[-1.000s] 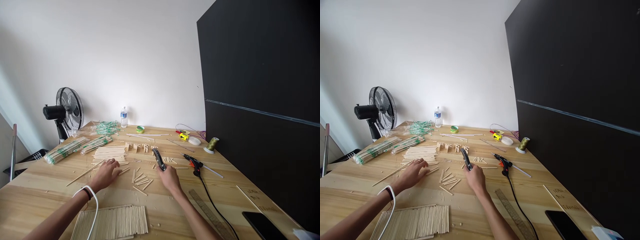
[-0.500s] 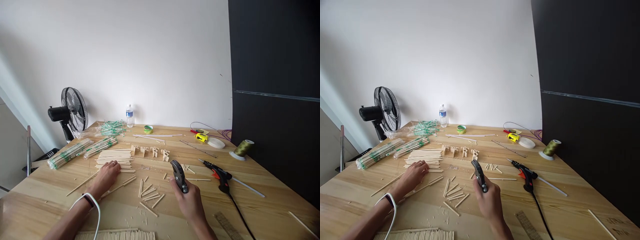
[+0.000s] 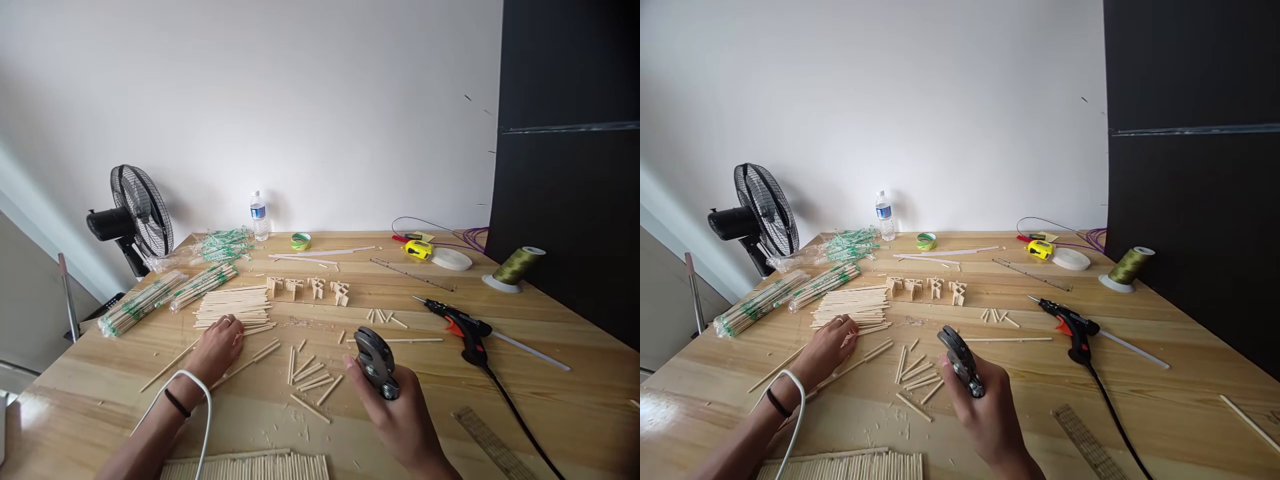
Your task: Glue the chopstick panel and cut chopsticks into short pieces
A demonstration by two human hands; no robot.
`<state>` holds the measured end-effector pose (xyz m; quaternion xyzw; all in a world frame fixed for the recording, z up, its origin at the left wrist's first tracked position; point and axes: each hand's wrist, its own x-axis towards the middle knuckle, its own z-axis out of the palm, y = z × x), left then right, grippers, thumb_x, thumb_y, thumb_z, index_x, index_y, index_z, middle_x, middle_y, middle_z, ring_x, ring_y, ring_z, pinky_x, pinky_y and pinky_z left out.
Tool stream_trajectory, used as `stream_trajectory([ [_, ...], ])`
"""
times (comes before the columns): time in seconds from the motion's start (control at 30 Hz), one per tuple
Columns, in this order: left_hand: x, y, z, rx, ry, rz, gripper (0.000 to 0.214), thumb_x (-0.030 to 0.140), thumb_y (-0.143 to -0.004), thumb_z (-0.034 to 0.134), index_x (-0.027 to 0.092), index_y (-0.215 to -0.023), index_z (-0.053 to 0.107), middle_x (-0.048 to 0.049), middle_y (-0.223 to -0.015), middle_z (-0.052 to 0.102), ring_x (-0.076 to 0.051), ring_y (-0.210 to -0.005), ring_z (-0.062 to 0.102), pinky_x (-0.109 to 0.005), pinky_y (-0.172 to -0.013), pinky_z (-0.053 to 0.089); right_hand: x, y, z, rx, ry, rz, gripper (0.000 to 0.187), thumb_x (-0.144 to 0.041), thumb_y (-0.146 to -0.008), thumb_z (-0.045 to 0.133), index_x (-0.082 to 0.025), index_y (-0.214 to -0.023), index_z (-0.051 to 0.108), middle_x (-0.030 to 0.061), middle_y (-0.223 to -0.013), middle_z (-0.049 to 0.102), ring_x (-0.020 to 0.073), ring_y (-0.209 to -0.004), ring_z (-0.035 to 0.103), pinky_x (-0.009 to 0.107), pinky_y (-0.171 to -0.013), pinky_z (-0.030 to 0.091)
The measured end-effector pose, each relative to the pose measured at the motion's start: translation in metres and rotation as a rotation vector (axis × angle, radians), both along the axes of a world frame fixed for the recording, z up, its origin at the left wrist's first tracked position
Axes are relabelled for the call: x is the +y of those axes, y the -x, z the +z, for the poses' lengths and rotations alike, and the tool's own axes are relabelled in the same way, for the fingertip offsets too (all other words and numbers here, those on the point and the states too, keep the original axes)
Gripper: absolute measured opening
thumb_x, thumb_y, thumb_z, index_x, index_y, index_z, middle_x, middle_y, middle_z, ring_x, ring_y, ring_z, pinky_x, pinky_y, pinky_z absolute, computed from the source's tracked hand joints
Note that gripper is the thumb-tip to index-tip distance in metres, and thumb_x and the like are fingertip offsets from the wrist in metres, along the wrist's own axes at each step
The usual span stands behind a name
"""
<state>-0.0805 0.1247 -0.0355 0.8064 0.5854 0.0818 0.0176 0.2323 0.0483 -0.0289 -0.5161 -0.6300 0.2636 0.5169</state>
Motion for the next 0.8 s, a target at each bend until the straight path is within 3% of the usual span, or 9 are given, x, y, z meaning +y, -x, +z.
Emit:
stream_trajectory([
  [0.37,0.003,0.009,0.0,-0.072,-0.015,-0.014,0.022,0.005,-0.085,0.056,0.019,-0.095,0.068,-0.0087,-0.099,0.072,-0.024,-0.089,0.068,-0.033,-0.076,0.052,0.0,0.003,-0.006,0.035,0.054,0.03,0.051,-0.053,-0.095,0.054,-0.025,-0.058,0.034,-0.0062,-0.05,0.03,0.0105,-0.046,0.029,0.026,-0.046,0.027],
  [0.53,-0.003,0.005,0.013,-0.169,-0.08,-0.068,0.02,0.007,-0.091,0.052,0.018,-0.096,0.068,-0.0082,-0.099,0.071,-0.02,-0.088,0.066,-0.032,-0.078,0.053,-0.003,0.002,-0.007,0.098,0.104,0.014,0.052,-0.057,-0.094,0.057,-0.023,-0.057,0.043,-0.0042,-0.05,0.038,0.0113,-0.047,0.035,0.026,-0.047,0.03],
  [0.63,-0.02,-0.012,0.029,-0.4,-0.107,-0.173,0.018,0.012,-0.097,0.049,0.019,-0.1,0.066,-0.0057,-0.099,0.07,-0.015,-0.083,0.064,-0.028,-0.076,0.053,-0.006,0.005,0.0,0.17,0.2,0.067,0.046,-0.06,-0.091,0.062,-0.019,-0.07,0.062,-0.0036,-0.052,0.043,0.0125,-0.049,0.04,0.027,-0.049,0.033],
  [0.73,-0.04,-0.033,0.039,-0.674,0.024,-0.371,0.013,0.015,-0.097,0.055,0.02,-0.099,0.067,-0.0028,-0.091,0.069,-0.012,-0.077,0.063,-0.023,-0.07,0.053,-0.011,0.015,0.01,0.293,0.285,0.117,0.045,-0.06,-0.088,0.068,-0.017,-0.098,0.074,-0.004,-0.055,0.047,0.0138,-0.051,0.046,0.028,-0.054,0.041],
  [0.8,-0.05,-0.044,0.04,-0.769,0.112,-0.471,0.013,0.012,-0.094,0.057,0.019,-0.098,0.067,-0.0031,-0.09,0.069,-0.011,-0.076,0.063,-0.021,-0.069,0.054,-0.016,0.023,0.015,0.39,0.333,0.141,0.049,-0.06,-0.085,0.072,-0.017,-0.107,0.076,-0.0041,-0.057,0.049,0.0132,-0.052,0.048,0.028,-0.057,0.044],
])
